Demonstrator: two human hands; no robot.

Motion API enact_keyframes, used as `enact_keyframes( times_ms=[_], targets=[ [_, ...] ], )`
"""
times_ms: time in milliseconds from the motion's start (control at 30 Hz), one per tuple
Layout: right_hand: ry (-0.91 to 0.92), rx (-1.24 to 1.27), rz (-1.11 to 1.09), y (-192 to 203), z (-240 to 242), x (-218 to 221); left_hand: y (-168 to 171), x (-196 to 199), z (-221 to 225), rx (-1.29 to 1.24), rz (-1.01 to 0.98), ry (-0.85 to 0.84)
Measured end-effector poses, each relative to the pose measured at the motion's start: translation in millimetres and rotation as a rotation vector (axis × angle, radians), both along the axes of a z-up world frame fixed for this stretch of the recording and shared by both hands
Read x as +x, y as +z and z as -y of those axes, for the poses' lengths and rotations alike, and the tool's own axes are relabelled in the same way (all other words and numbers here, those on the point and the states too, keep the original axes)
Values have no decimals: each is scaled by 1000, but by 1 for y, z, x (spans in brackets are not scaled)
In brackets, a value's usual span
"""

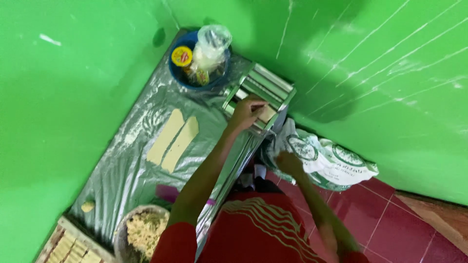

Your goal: Rolling out dough using a manual machine and cutting it into strips.

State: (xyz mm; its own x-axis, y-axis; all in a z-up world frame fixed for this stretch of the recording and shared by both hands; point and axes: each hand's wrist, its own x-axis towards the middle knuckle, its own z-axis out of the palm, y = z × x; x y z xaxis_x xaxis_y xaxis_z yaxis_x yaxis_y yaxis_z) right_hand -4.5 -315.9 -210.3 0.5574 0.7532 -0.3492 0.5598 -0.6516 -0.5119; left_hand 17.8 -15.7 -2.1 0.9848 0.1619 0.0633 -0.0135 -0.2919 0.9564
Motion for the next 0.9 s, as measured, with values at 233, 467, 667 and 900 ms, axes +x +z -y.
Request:
enact_keyframes(
  times_ms=[233, 467, 667, 900],
  targets=[
    [-41, 85, -160, 135, 1, -35, 13, -2, -1, -29, -108, 93],
    [-192, 151, -231, 234, 4, -11, 8, -5, 9, 44, -45, 140],
    [-249, 159, -88, 254, 9, 35, 29, -13, 13, 103, 25, 169],
    [-303, 101, 242, 207, 5, 113, 36, -13, 17, 293, 47, 157]
  ],
)
